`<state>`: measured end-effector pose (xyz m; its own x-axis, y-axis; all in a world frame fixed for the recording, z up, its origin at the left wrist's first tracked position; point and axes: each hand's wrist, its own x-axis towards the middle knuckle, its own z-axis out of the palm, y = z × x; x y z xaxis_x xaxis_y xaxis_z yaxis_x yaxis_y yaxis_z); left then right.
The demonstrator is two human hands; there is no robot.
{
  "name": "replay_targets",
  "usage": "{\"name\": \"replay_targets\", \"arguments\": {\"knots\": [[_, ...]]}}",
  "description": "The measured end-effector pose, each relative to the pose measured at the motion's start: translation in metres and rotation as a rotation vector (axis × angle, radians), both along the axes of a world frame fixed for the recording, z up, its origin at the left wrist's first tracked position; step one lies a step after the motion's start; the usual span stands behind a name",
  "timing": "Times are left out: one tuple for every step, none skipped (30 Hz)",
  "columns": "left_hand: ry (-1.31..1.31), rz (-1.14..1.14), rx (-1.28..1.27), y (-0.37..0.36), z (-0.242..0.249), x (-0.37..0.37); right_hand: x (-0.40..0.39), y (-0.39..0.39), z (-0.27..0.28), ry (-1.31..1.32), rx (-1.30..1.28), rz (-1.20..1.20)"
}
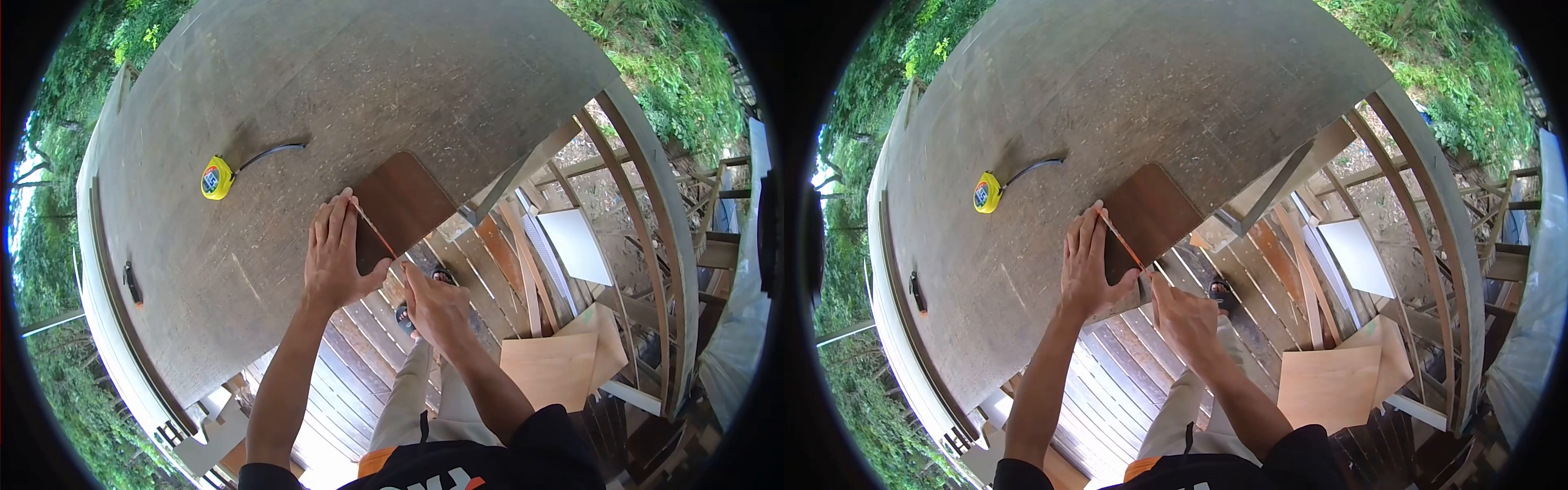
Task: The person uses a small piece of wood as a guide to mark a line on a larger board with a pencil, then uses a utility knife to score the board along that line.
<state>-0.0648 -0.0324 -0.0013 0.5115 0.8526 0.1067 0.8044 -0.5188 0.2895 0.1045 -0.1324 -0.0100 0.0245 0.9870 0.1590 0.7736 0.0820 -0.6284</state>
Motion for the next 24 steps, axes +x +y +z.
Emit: {"name": "replay_targets", "arguments": {"knots": [[0.000, 0.000, -0.001, 0.000, 0.000, 0.000, 0.000, -0.001, 0.000, -0.009, -0.049, 0.007], [-0.001, -0.002, 0.004, 0.000, -0.001, 0.000, 0.000, -0.001, 0.001, -0.008, -0.050, 0.007], [-0.002, -0.003, 0.008, 0.000, -0.001, 0.000, 0.000, -0.001, 0.002, -0.006, -0.049, 0.003], [-0.003, -0.004, 0.008, 0.000, -0.001, 0.000, 0.000, -0.001, 0.002, -0.003, -0.048, -0.001], [-0.003, 0.002, 0.003, 0.000, -0.001, 0.000, 0.000, 0.000, 0.001, -0.003, -0.048, -0.001], [-0.004, 0.007, -0.003, 0.000, -0.002, 0.000, 0.000, 0.000, -0.001, -0.005, -0.043, -0.006], [-0.003, 0.007, -0.003, 0.000, -0.001, -0.001, 0.000, 0.000, -0.003, -0.006, -0.037, -0.012], [0.004, 0.012, -0.011, 0.000, -0.001, -0.001, 0.000, 0.000, -0.003, -0.006, -0.037, -0.012], [0.010, 0.016, -0.020, 0.000, -0.001, 0.000, 0.000, 0.000, -0.002, -0.001, -0.024, -0.013], [0.010, 0.016, -0.021, 0.000, 0.000, 0.000, 0.001, 0.000, -0.002, 0.004, -0.012, -0.014], [0.011, 0.011, -0.024, 0.000, 0.001, 0.000, 0.001, 0.000, 0.001, 0.003, -0.012, -0.014], [0.013, 0.007, -0.028, 0.000, 0.001, 0.000, 0.003, 0.000, 0.006, -0.001, -0.011, -0.030], [0.013, 0.008, -0.028, 0.000, 0.000, -0.001, 0.003, -0.001, 0.008, -0.005, -0.011, -0.044], [0.005, 0.003, -0.017, 0.000, -0.001, -0.002, 0.003, -0.005, 0.005, -0.004, -0.011, -0.042], [-0.003, -0.003, -0.008, 0.000, -0.002, -0.002, 0.003, -0.012, -0.001, 0.001, -0.071, -0.052], [-0.003, -0.002, -0.012, 0.000, -0.001, -0.002, 0.003, -0.018, -0.006, 0.005, -0.134, -0.063], [0.004, 0.003, -0.017, 0.000, 0.001, -0.001, 0.002, -0.020, -0.011, 0.003, -0.138, -0.064], [0.012, 0.007, -0.022, 0.000, 0.001, -0.001, 0.000, -0.022, -0.015, 0.101, -0.075, -0.080], [0.012, 0.007, -0.026, 0.000, 0.000, -0.001, -0.001, -0.023, -0.017, 0.199, -0.012, -0.096], [-0.003, -0.004, -0.006, 0.001, -0.002, -0.002, -0.003, -0.022, -0.017, 0.201, -0.014, -0.097], [-0.017, -0.015, 0.014, 0.001, -0.003, -0.003, -0.004, -0.020, -0.015, 0.163, -0.025, -0.112], [-0.014, -0.015, 0.014, 0.001, -0.003, -0.003, -0.005, -0.017, -0.013, 0.125, -0.034, -0.127], [-0.016, -0.007, 0.008, 0.001, -0.003, -0.002, -0.005, -0.013, -0.008, 0.128, -0.034, -0.129], [-0.017, 0.000, 0.000, 0.000, -0.003, -0.002, -0.005, -0.008, -0.003, 0.069, -0.046, -0.106]]}}
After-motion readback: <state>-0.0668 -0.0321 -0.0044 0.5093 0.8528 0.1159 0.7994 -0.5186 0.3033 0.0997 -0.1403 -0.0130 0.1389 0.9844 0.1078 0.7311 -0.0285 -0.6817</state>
